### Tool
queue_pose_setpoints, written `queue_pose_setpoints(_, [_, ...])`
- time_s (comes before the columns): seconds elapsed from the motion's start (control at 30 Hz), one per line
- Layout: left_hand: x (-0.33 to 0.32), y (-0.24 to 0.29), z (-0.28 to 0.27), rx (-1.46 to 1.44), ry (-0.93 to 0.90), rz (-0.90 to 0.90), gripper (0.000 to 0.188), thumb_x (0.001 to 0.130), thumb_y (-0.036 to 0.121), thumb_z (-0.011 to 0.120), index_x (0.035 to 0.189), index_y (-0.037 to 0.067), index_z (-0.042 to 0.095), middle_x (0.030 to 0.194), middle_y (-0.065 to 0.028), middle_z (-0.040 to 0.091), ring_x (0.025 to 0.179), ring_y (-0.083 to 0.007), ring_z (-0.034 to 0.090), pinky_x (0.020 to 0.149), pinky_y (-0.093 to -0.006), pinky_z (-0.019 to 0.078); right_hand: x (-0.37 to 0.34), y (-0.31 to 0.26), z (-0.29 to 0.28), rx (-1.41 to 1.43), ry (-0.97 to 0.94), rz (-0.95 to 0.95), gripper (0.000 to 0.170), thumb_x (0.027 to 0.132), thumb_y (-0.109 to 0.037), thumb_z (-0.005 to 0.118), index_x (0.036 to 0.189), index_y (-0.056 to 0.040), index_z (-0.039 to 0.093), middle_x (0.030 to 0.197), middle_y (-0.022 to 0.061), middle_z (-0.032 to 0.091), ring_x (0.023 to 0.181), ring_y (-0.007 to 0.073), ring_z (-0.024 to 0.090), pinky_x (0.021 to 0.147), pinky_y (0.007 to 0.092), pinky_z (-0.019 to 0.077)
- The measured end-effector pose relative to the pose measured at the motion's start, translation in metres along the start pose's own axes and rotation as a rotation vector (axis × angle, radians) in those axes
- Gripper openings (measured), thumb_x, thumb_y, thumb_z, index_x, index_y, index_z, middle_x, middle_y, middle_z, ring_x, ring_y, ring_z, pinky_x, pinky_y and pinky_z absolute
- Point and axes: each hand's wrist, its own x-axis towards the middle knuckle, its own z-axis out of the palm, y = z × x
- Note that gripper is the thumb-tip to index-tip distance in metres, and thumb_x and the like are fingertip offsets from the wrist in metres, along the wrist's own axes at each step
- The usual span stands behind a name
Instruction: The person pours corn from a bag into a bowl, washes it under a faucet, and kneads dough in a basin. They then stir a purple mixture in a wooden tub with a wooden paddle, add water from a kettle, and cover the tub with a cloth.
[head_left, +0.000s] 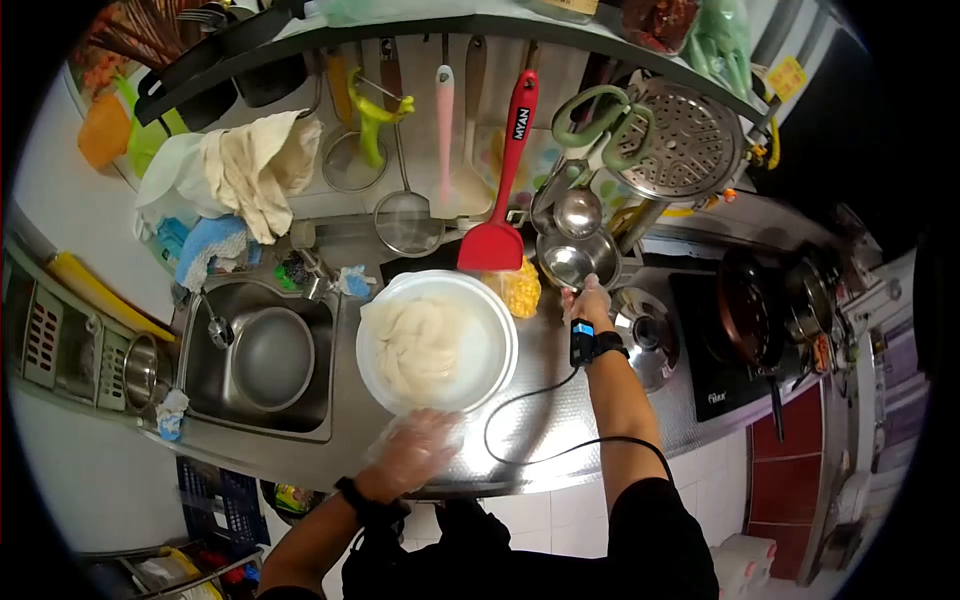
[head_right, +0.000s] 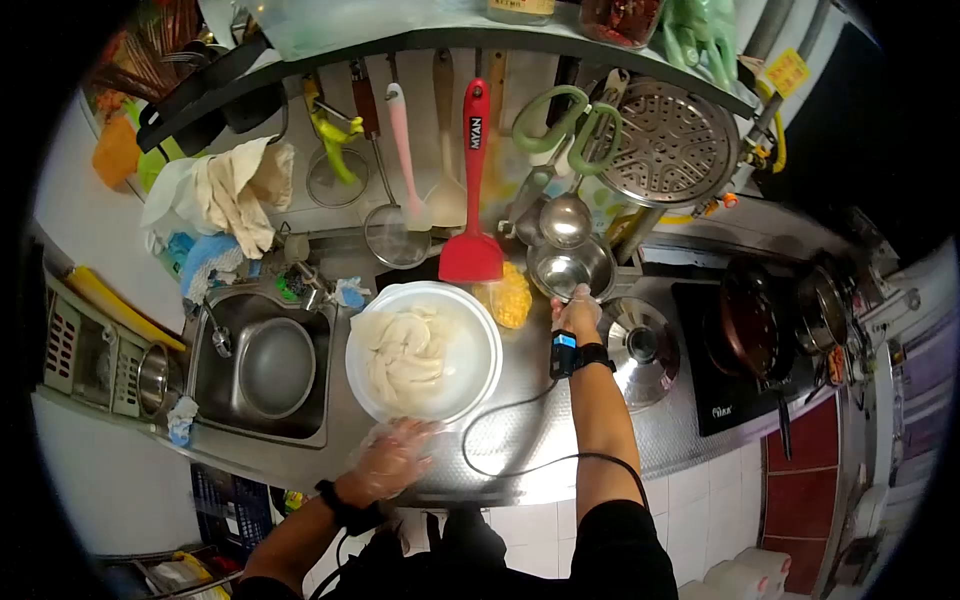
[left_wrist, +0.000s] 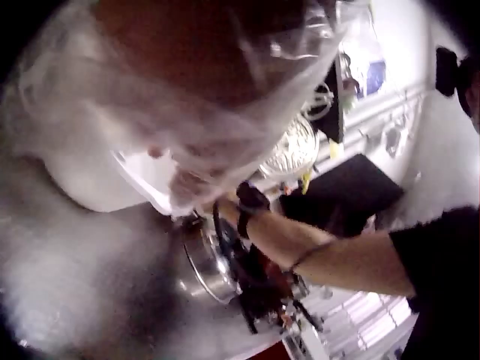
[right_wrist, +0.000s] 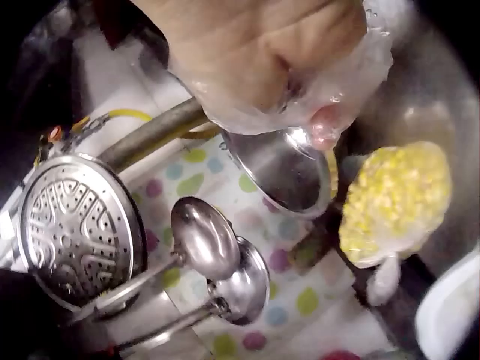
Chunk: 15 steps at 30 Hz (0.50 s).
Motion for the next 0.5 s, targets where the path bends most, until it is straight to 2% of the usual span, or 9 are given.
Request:
queue_pose_setpoints(0.03, [-0.001, -0.010, 0.031, 0.024, 0.152, 0.047, 0.059, 0.078, 0.039, 0.056, 0.130, 0.018, 0.037, 0.118, -0.0073, 0.045, 0.113, -0.0213, 0.038, 0.095, -0.0344, 0.0287, -0.014, 0.012, 0.004, -0.006, 0.108, 0.035, 0.029, 0.083, -0.029, 0.055, 0.102, -0.0084, 0.049, 0.073, 0.0146, 0.060, 0.059, 0.0286, 0.059, 0.049, 0.0386, 0.0486])
queue_pose_setpoints(0.07, [0.047, -0.012, 0.035, 0.116, 0.236, 0.090, 0.054, 0.080, 0.037, 0.053, 0.129, 0.017, 0.039, 0.117, -0.0065, 0.048, 0.111, -0.0208, 0.041, 0.094, -0.0343, 0.0308, -0.024, 0.025, 0.003, -0.015, 0.219, 0.070, 0.022, 0.084, -0.027, 0.052, 0.094, -0.0073, 0.052, 0.067, 0.0129, 0.058, 0.055, 0.0250, 0.057, 0.046, 0.0363, 0.0474])
queue_pose_setpoints(0.1, [0.095, -0.019, 0.044, 0.212, 0.324, 0.125, 0.050, 0.082, 0.034, 0.050, 0.128, 0.016, 0.041, 0.115, -0.0057, 0.050, 0.109, -0.0202, 0.044, 0.093, -0.0342, 0.0328, 0.040, -0.054, 0.033, -0.058, 0.132, -0.130, 0.020, 0.084, -0.025, 0.050, 0.089, -0.0054, 0.051, 0.064, 0.0130, 0.056, 0.052, 0.0244, 0.056, 0.044, 0.0362, 0.0461])
queue_pose_setpoints(0.17, [0.082, -0.002, 0.037, 0.521, 0.104, -0.002, 0.050, 0.088, 0.034, 0.042, 0.133, 0.014, 0.034, 0.130, -0.0058, 0.043, 0.120, -0.0188, 0.037, 0.103, -0.0354, 0.0258, 0.055, -0.023, 0.006, -0.164, 0.069, -0.234, 0.020, 0.085, -0.021, 0.047, 0.081, -0.0016, 0.048, 0.059, 0.0132, 0.052, 0.045, 0.0233, 0.052, 0.038, 0.0360, 0.0434])
queue_pose_setpoints(0.2, [0.077, 0.044, -0.016, 0.559, -0.181, -0.080, 0.050, 0.087, 0.035, 0.043, 0.131, 0.014, 0.035, 0.120, -0.0039, 0.049, 0.109, -0.0184, 0.047, 0.093, -0.0373, 0.0384, 0.054, -0.004, -0.006, -0.211, 0.039, -0.279, 0.021, 0.085, -0.019, 0.046, 0.076, 0.0004, 0.046, 0.056, 0.0133, 0.050, 0.042, 0.0227, 0.051, 0.036, 0.0359, 0.0421])
queue_pose_setpoints(0.3, [0.081, 0.017, 0.009, 0.532, -0.098, -0.071, 0.044, 0.085, 0.033, 0.046, 0.123, 0.013, 0.041, 0.113, -0.0054, 0.052, 0.103, -0.0201, 0.050, 0.089, -0.0367, 0.0408, -0.033, -0.037, -0.006, -0.163, 0.016, -0.295, 0.019, 0.083, -0.016, 0.047, 0.074, 0.0010, 0.046, 0.055, 0.0132, 0.049, 0.040, 0.0220, 0.049, 0.035, 0.0358, 0.0430])
queue_pose_setpoints(0.37, [0.074, -0.008, 0.018, 0.530, -0.053, -0.073, 0.040, 0.083, 0.032, 0.048, 0.117, 0.012, 0.045, 0.108, -0.0064, 0.054, 0.099, -0.0213, 0.052, 0.086, -0.0363, 0.0424, -0.060, -0.047, -0.025, -0.268, -0.036, -0.314, 0.016, 0.082, -0.010, 0.044, 0.071, 0.0010, 0.048, 0.054, 0.0122, 0.048, 0.038, 0.0200, 0.047, 0.033, 0.0322, 0.0406])
queue_pose_setpoints(0.43, [0.061, -0.030, 0.015, 0.558, -0.030, -0.085, 0.037, 0.081, 0.031, 0.050, 0.112, 0.011, 0.049, 0.103, -0.0074, 0.056, 0.095, -0.0224, 0.055, 0.083, -0.0358, 0.0440, -0.075, -0.054, -0.067, -0.459, -0.352, -0.325, 0.016, 0.083, -0.015, 0.047, 0.070, -0.0062, 0.049, 0.060, 0.0071, 0.048, 0.040, 0.0163, 0.044, 0.033, 0.0261, 0.0394])
queue_pose_setpoints(0.5, [0.043, -0.053, 0.006, 0.595, -0.020, -0.114, 0.034, 0.079, 0.030, 0.052, 0.106, 0.011, 0.052, 0.098, -0.0084, 0.058, 0.090, -0.0235, 0.057, 0.081, -0.0354, 0.0457, -0.141, -0.054, -0.074, -0.511, -0.136, -0.264, 0.023, 0.081, -0.018, 0.050, 0.062, -0.0045, 0.048, 0.053, 0.0064, 0.044, 0.037, 0.0172, 0.044, 0.031, 0.0284, 0.0371])
